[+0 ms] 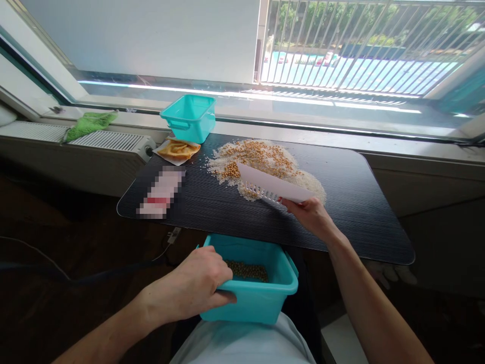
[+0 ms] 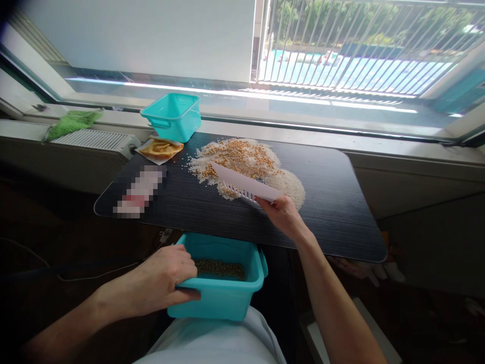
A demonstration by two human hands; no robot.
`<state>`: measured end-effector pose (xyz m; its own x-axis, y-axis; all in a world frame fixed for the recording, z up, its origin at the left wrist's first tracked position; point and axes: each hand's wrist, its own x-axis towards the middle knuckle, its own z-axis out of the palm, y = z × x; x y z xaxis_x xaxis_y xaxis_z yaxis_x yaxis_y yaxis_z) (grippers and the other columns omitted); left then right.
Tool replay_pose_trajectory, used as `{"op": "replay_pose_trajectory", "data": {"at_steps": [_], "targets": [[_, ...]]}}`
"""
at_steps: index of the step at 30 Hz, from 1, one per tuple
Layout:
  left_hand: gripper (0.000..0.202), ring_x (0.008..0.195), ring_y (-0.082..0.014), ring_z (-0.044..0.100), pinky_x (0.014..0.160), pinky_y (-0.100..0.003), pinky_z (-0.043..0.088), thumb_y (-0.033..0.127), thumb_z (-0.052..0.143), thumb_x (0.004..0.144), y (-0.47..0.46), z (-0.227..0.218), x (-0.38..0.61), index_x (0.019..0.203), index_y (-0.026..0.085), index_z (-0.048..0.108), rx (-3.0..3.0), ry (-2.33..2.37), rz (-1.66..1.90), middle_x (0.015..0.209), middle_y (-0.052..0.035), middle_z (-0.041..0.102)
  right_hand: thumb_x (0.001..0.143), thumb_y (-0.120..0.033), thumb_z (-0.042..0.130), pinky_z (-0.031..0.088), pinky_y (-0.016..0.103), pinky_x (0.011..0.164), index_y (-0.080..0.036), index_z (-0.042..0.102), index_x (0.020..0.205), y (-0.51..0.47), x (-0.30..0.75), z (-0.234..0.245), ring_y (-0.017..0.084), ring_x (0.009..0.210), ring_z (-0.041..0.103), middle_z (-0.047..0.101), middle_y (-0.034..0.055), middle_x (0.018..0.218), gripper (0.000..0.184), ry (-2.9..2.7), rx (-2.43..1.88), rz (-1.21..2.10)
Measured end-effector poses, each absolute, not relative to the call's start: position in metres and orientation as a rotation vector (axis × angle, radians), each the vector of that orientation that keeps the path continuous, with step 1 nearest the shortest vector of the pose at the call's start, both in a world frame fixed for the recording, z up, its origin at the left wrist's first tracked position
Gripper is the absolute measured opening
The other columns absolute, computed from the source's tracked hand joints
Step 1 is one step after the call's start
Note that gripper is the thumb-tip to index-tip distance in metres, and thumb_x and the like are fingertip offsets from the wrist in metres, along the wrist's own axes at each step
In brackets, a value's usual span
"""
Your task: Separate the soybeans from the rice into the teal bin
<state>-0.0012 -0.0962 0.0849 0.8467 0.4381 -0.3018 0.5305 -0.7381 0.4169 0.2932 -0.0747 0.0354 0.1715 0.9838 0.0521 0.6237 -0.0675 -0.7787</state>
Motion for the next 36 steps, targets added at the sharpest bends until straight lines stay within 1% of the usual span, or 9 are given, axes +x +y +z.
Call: {"op": "replay_pose_trajectory", "data": {"at_steps": [3,5,10,13,18,23,27,32,36], "targets": [[0.028,0.068,-0.0166,0.063,0.079,-0.03,0.042,0.038,0.069,0.078,-0.096,0.085,0.0,0.061,0.017,0.06,2.517,0.704,-0.265,0.065,-0.0001,0.067,0.08,-0.045,0.061,0.052,0.031,0.069,-0.015,0.075,0.094,-0.081,0.294,0.038,0.025,0.082,0.068,0.075,0.0038,0.087,0.036,-1.535,-1.742,0.731],[0.028,0.068,-0.017,0.063,0.079,-0.03,0.042,0.038,0.069,0.077,-0.096,0.085,0.001,0.061,0.018,0.061,2.52,0.703,-0.273,0.065,-0.0002,0.068,0.08,-0.044,0.061,0.053,0.032,0.07,-0.015,0.075,0.097,-0.085,0.294,0.041,0.025,0.083,0.068,0.075,0.0041,0.088,0.036,-1.524,-1.716,0.763],[0.027,0.067,-0.017,0.063,0.076,-0.029,0.043,0.037,0.07,0.077,-0.097,0.087,0.004,0.061,0.017,0.061,2.537,0.68,-0.285,0.065,-0.0006,0.068,0.079,-0.043,0.064,0.054,0.033,0.075,-0.016,0.076,0.093,-0.098,0.3,0.046,0.025,0.085,0.068,0.075,0.0046,0.089,0.033,-1.456,-1.711,0.734],[0.027,0.067,-0.0171,0.063,0.075,-0.029,0.043,0.037,0.07,0.076,-0.097,0.087,0.005,0.06,0.017,0.061,2.543,0.675,-0.279,0.064,-0.0005,0.067,0.079,-0.042,0.064,0.055,0.034,0.077,-0.017,0.076,0.095,-0.103,0.303,0.043,0.025,0.087,0.069,0.075,0.0046,0.091,0.031,-1.44,-1.709,0.738],[0.026,0.067,-0.0166,0.063,0.075,-0.029,0.042,0.036,0.07,0.077,-0.095,0.088,0.008,0.061,0.018,0.062,2.534,0.654,-0.291,0.065,0.0003,0.067,0.08,-0.041,0.064,0.056,0.033,0.075,-0.018,0.074,0.103,-0.107,0.304,0.036,0.024,0.087,0.069,0.075,0.0039,0.094,0.034,-1.464,-1.664,0.77],[0.026,0.068,-0.0167,0.063,0.075,-0.028,0.041,0.036,0.07,0.076,-0.095,0.09,0.009,0.061,0.017,0.061,2.54,0.652,-0.298,0.065,0.0002,0.067,0.08,-0.042,0.064,0.056,0.032,0.071,-0.017,0.075,0.097,-0.108,0.305,0.037,0.024,0.086,0.069,0.075,0.0037,0.092,0.032,-1.458,-1.686,0.74],[0.026,0.068,-0.0165,0.062,0.076,-0.028,0.041,0.036,0.069,0.077,-0.096,0.09,0.01,0.061,0.017,0.062,2.536,0.651,-0.305,0.065,0.0002,0.067,0.08,-0.041,0.063,0.056,0.03,0.068,-0.018,0.075,0.1,-0.109,0.3,0.044,0.023,0.083,0.069,0.075,0.0032,0.089,0.032,-1.484,-1.652,0.787],[0.026,0.067,-0.0155,0.061,0.076,-0.027,0.04,0.036,0.07,0.077,-0.094,0.09,0.01,0.061,0.017,0.061,2.532,0.642,-0.295,0.064,0.0007,0.067,0.081,-0.039,0.064,0.056,0.031,0.073,-0.019,0.075,0.097,-0.113,0.298,0.05,0.023,0.083,0.069,0.075,0.0024,0.088,0.029,-1.544,-1.647,0.775],[0.026,0.065,-0.0146,0.06,0.074,-0.026,0.039,0.035,0.07,0.076,-0.094,0.089,0.009,0.06,0.017,0.06,2.536,0.637,-0.277,0.063,0.0013,0.066,0.081,-0.04,0.063,0.056,0.032,0.071,-0.017,0.076,0.094,-0.118,0.303,0.049,0.024,0.081,0.069,0.075,0.0031,0.086,0.029,-1.53,-1.676,0.753]]}}
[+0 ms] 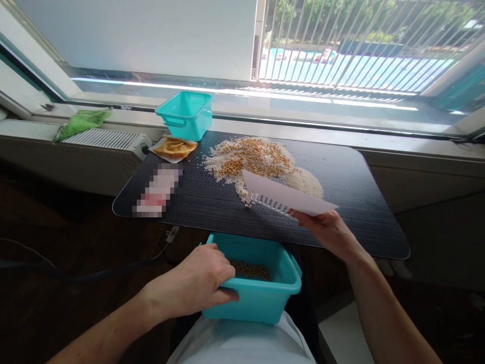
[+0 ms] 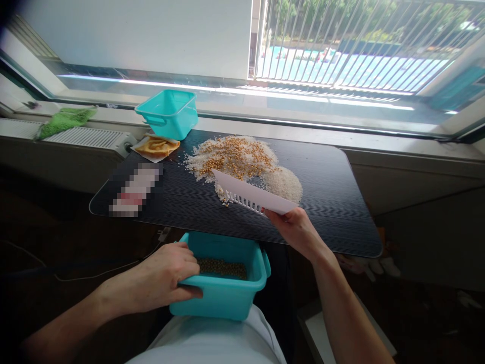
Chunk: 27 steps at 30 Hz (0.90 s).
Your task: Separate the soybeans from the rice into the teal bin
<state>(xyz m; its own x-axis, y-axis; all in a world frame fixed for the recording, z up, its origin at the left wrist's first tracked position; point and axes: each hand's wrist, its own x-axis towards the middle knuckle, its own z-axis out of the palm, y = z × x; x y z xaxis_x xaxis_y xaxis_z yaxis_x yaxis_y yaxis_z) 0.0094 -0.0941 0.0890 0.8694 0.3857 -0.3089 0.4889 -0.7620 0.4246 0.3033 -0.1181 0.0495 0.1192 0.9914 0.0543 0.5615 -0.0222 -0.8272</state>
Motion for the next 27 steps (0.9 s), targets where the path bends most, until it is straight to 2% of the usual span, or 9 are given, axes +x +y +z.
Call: {"op": "replay_pose_trajectory", "data": {"at_steps": [9,14,27], "targets": [[0.027,0.065,-0.0139,0.06,0.076,-0.027,0.039,0.034,0.07,0.077,-0.095,0.09,0.01,0.058,0.017,0.059,2.518,0.64,-0.29,0.062,0.0021,0.066,0.081,-0.039,0.062,0.056,0.034,0.074,-0.017,0.075,0.094,-0.124,0.3,0.054,0.024,0.082,0.069,0.076,0.004,0.09,0.028,-1.549,-1.662,0.801],[0.027,0.066,-0.0149,0.061,0.076,-0.027,0.04,0.036,0.07,0.077,-0.096,0.09,0.01,0.06,0.017,0.06,2.535,0.638,-0.28,0.063,0.0013,0.067,0.082,-0.039,0.061,0.056,0.03,0.07,-0.018,0.074,0.102,-0.113,0.296,0.052,0.023,0.082,0.069,0.075,0.0029,0.089,0.032,-1.544,-1.683,0.786],[0.026,0.064,-0.0142,0.062,0.073,-0.025,0.04,0.036,0.071,0.076,-0.094,0.087,0.009,0.06,0.018,0.061,2.558,0.604,-0.221,0.062,0.0017,0.067,0.084,-0.038,0.059,0.055,0.031,0.076,-0.015,0.072,0.108,-0.106,0.282,0.057,0.024,0.086,0.069,0.075,0.004,0.093,0.035,-1.621,-1.605,0.874]]}}
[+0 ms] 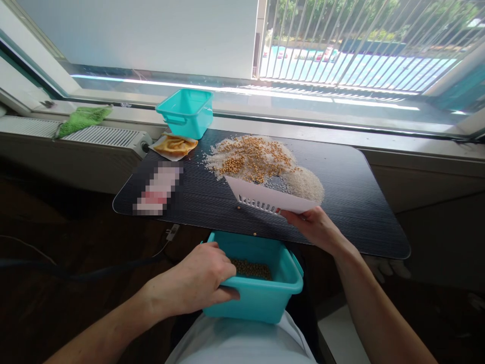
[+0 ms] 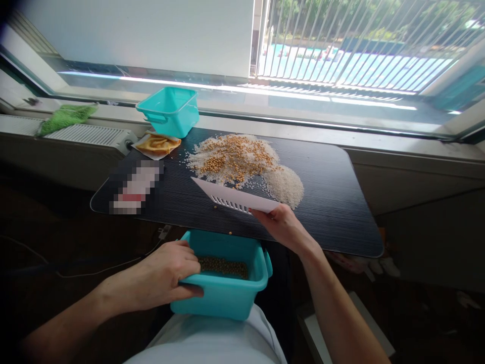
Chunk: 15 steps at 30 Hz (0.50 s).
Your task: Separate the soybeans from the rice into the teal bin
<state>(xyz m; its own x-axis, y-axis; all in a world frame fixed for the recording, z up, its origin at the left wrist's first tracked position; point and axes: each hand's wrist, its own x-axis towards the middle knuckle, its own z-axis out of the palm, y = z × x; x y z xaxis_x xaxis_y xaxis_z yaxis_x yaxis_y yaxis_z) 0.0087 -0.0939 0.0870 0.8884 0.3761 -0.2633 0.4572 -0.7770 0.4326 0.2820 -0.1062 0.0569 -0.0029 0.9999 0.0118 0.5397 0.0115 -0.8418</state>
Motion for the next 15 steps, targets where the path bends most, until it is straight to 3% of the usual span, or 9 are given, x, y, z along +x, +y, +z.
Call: {"op": "replay_pose_trajectory", "data": {"at_steps": [8,15], "targets": [[0.027,0.069,-0.0164,0.063,0.072,-0.026,0.042,0.036,0.069,0.077,-0.093,0.09,0.003,0.059,0.018,0.06,2.528,0.626,-0.205,0.062,0.0004,0.066,0.083,-0.038,0.06,0.058,0.034,0.073,-0.017,0.075,0.097,-0.117,0.286,0.056,0.023,0.081,0.068,0.076,0.0023,0.089,0.03,-1.684,-1.524,1.106],[0.027,0.067,-0.0153,0.061,0.074,-0.027,0.041,0.035,0.069,0.077,-0.092,0.088,0.001,0.059,0.018,0.059,2.522,0.629,-0.208,0.062,0.0011,0.066,0.079,-0.043,0.064,0.059,0.036,0.073,-0.018,0.076,0.091,-0.135,0.292,0.058,0.023,0.076,0.069,0.076,0.0038,0.084,0.029,-1.563,-1.538,1.101]]}}
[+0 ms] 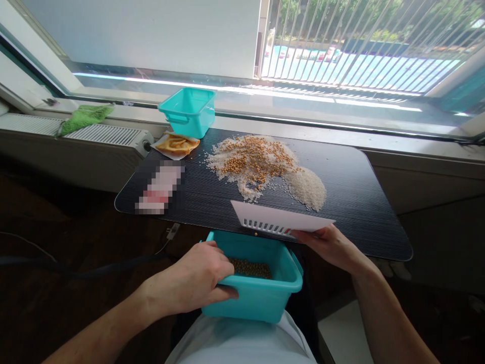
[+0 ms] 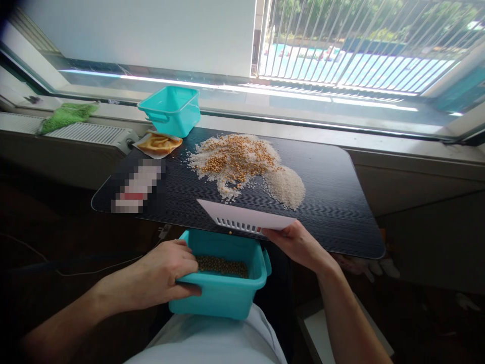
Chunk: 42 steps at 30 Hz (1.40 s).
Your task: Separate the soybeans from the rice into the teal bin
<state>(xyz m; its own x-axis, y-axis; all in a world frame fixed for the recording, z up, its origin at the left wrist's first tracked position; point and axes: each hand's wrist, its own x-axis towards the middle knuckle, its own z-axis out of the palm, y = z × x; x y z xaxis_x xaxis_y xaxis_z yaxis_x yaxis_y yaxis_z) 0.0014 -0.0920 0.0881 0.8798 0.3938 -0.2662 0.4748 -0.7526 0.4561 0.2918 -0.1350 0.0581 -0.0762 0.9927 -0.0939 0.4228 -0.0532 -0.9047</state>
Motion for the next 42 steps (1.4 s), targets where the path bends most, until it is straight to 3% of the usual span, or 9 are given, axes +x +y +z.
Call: {"op": "replay_pose_trajectory", "data": {"at_steps": [3,10,16,22,27,35,42], "targets": [[0.028,0.068,-0.0159,0.062,0.074,-0.027,0.041,0.036,0.069,0.077,-0.093,0.088,0.002,0.059,0.018,0.059,2.526,0.637,-0.231,0.061,0.0005,0.066,0.078,-0.045,0.066,0.059,0.036,0.071,-0.019,0.076,0.09,-0.138,0.293,0.056,0.023,0.076,0.069,0.076,0.004,0.083,0.031,-1.553,-1.524,1.127],[0.028,0.064,-0.0148,0.06,0.072,-0.027,0.039,0.035,0.07,0.077,-0.095,0.09,0.004,0.058,0.017,0.059,2.552,0.647,-0.218,0.061,0.0016,0.064,0.076,-0.049,0.065,0.053,0.029,0.057,-0.013,0.075,0.084,-0.106,0.299,0.042,0.02,0.067,0.065,0.072,0.006,0.075,0.037,-1.345,-1.705,0.782],[0.028,0.064,-0.015,0.06,0.073,-0.028,0.039,0.035,0.07,0.077,-0.096,0.09,0.002,0.058,0.017,0.058,2.547,0.658,-0.217,0.061,0.0016,0.064,0.079,-0.046,0.063,0.049,0.026,0.056,-0.014,0.074,0.078,-0.095,0.291,0.047,0.018,0.065,0.062,0.069,0.0031,0.069,0.034,-1.471,-1.706,0.778],[0.03,0.062,-0.0139,0.059,0.073,-0.027,0.039,0.036,0.069,0.078,-0.096,0.087,0.002,0.057,0.017,0.058,2.554,0.628,-0.159,0.059,0.0024,0.062,0.08,-0.046,0.061,0.05,0.027,0.059,-0.014,0.074,0.086,-0.088,0.288,0.04,0.018,0.069,0.063,0.071,0.0038,0.077,0.035,-1.463,-1.659,0.783],[0.028,0.062,-0.0145,0.059,0.073,-0.028,0.039,0.034,0.071,0.076,-0.096,0.088,0.002,0.057,0.017,0.058,2.556,0.654,-0.197,0.059,0.0019,0.063,0.08,-0.046,0.06,0.049,0.027,0.057,-0.013,0.074,0.079,-0.081,0.285,0.044,0.018,0.065,0.062,0.069,0.0035,0.071,0.035,-1.524,-1.708,0.769],[0.028,0.063,-0.0146,0.061,0.073,-0.027,0.04,0.035,0.07,0.077,-0.095,0.089,0.001,0.058,0.018,0.059,2.555,0.635,-0.198,0.06,0.0023,0.064,0.08,-0.043,0.062,0.052,0.027,0.061,-0.017,0.075,0.098,-0.097,0.282,0.058,0.021,0.078,0.067,0.074,0.0031,0.085,0.034,-1.495,-1.648,0.842],[0.028,0.067,-0.0156,0.061,0.075,-0.028,0.04,0.036,0.069,0.078,-0.094,0.09,0.002,0.06,0.017,0.059,2.528,0.681,-0.26,0.063,0.0012,0.066,0.079,-0.042,0.063,0.054,0.029,0.063,-0.018,0.075,0.101,-0.11,0.289,0.053,0.023,0.081,0.068,0.075,0.0041,0.09,0.034,-1.503,-1.632,0.898]]}}
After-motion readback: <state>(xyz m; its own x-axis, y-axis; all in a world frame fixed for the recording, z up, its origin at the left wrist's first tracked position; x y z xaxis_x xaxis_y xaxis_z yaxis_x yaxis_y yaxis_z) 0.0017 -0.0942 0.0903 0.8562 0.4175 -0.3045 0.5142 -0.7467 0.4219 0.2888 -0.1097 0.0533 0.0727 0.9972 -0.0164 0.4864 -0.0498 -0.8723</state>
